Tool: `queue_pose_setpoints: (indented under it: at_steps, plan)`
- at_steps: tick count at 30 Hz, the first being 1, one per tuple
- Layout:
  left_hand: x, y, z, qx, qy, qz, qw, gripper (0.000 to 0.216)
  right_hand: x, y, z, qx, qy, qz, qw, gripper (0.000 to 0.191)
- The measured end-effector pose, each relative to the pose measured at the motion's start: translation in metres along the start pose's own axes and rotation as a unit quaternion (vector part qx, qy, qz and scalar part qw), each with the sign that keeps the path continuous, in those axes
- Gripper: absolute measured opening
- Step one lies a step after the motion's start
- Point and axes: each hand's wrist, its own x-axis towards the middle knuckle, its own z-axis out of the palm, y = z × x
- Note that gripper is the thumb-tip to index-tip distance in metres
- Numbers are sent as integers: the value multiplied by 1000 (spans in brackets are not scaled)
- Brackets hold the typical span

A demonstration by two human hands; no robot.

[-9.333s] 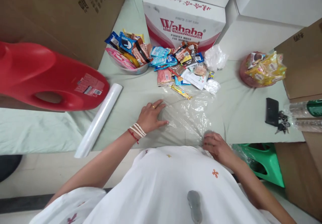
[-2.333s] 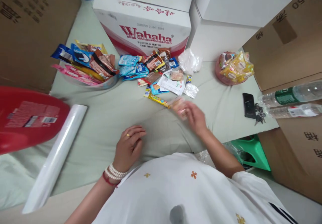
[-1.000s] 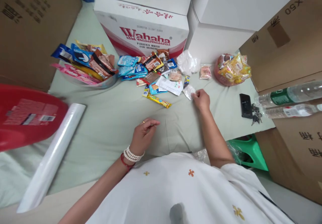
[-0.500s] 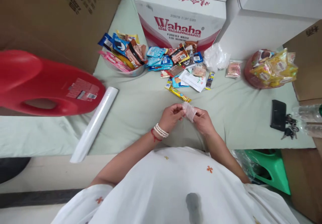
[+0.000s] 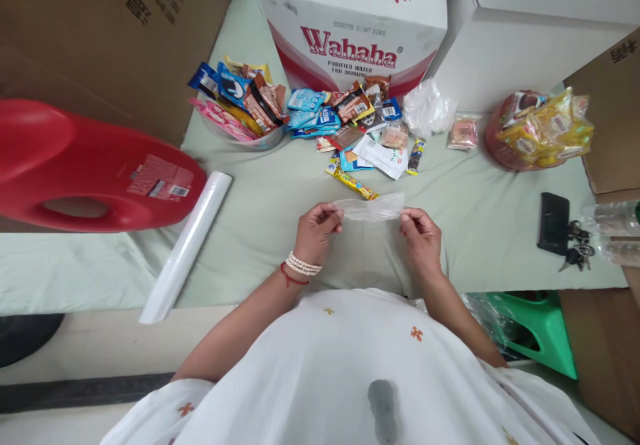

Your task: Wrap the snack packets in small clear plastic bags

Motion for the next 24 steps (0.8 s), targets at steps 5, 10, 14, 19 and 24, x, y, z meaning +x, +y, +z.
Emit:
queue_pose_setpoints:
  at_steps: [5, 10, 14, 19, 24]
  plan:
    - [-1, 19, -8, 27, -36, 34, 998, 33, 5, -6, -30, -69, -45, -7, 997, 20]
    - [-4, 30, -7, -38, -51, 0, 998, 34, 17, -16, -30, 6, 19, -36, 999, 30]
    - [-10, 29, -6, -46, -88, -31, 995, 33, 18, -25, -2, 136, -197, 27, 971, 59]
    - [-14, 19, 0, -12, -22, -4, 1000, 24, 3, -21, 46, 106, -354, 44, 928, 64]
    - [-7, 10, 1, -11, 107, -7, 994, 22, -22, -12, 83, -92, -257, -175, 946, 32]
